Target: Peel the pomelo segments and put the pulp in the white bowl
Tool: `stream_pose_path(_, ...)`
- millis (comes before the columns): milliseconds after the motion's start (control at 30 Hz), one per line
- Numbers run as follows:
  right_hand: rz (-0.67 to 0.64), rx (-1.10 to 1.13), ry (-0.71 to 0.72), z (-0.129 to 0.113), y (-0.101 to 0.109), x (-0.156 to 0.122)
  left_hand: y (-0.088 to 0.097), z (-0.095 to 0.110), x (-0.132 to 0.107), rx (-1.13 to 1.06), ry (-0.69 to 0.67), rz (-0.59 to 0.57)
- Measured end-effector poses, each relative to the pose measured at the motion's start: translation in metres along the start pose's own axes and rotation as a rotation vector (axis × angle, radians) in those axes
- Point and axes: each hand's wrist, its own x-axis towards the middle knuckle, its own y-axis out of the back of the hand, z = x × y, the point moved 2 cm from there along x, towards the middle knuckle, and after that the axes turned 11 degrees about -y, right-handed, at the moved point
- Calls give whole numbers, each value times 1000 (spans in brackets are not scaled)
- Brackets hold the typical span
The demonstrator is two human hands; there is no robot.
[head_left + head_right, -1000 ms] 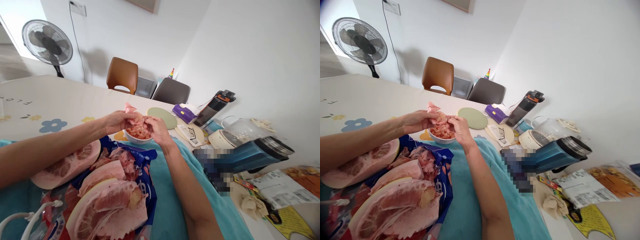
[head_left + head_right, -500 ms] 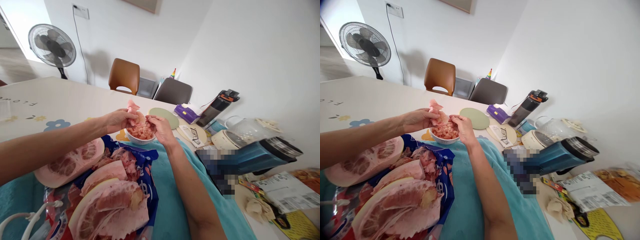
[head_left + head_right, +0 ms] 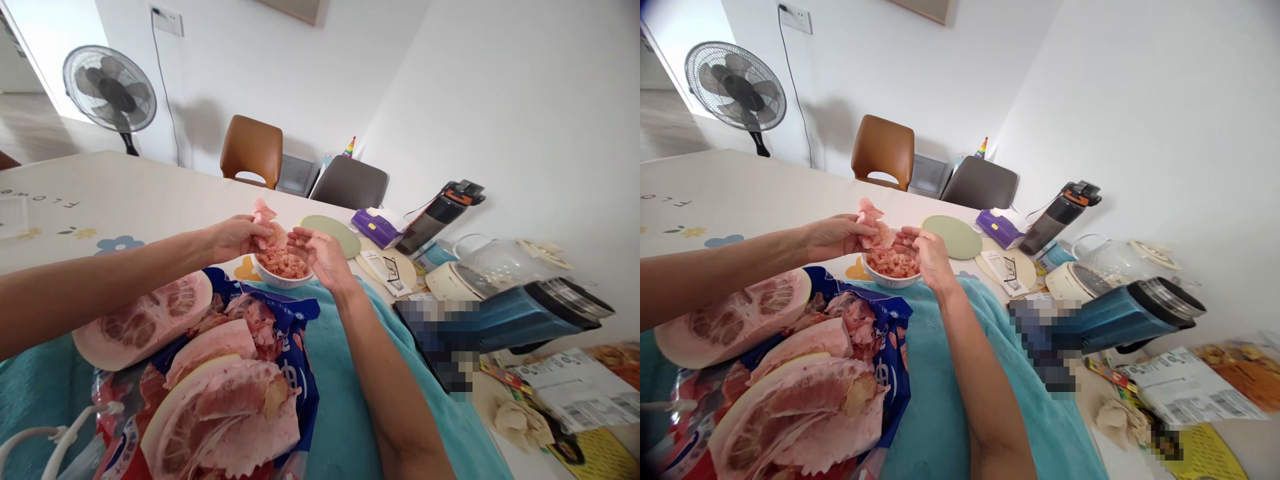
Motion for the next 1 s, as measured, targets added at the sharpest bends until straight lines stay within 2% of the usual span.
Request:
stream_pose_path(100,123,-142,99,3,2,2,1,0,1,-2,-9,-18)
stream_pose_path(200,177,-240,130,4,2,2,-2,-1,1,-1,2,-20)
stream_pose_path(567,59,-303,126,6,-7,-4,-10,-5,-1,39,-34,-53)
stream_pose_path(700,29,-234,44,12,-9,-4,-12,-7,-1,67,-34,-103)
stream_pose_path(800,-1,-135,-24,14,-10,-5,-15,-7,-1,66,-33,-92)
stream_pose_path(1000,-44,33,-27,10,-12,-5,-24,-1,-5,-19,-43,-53)
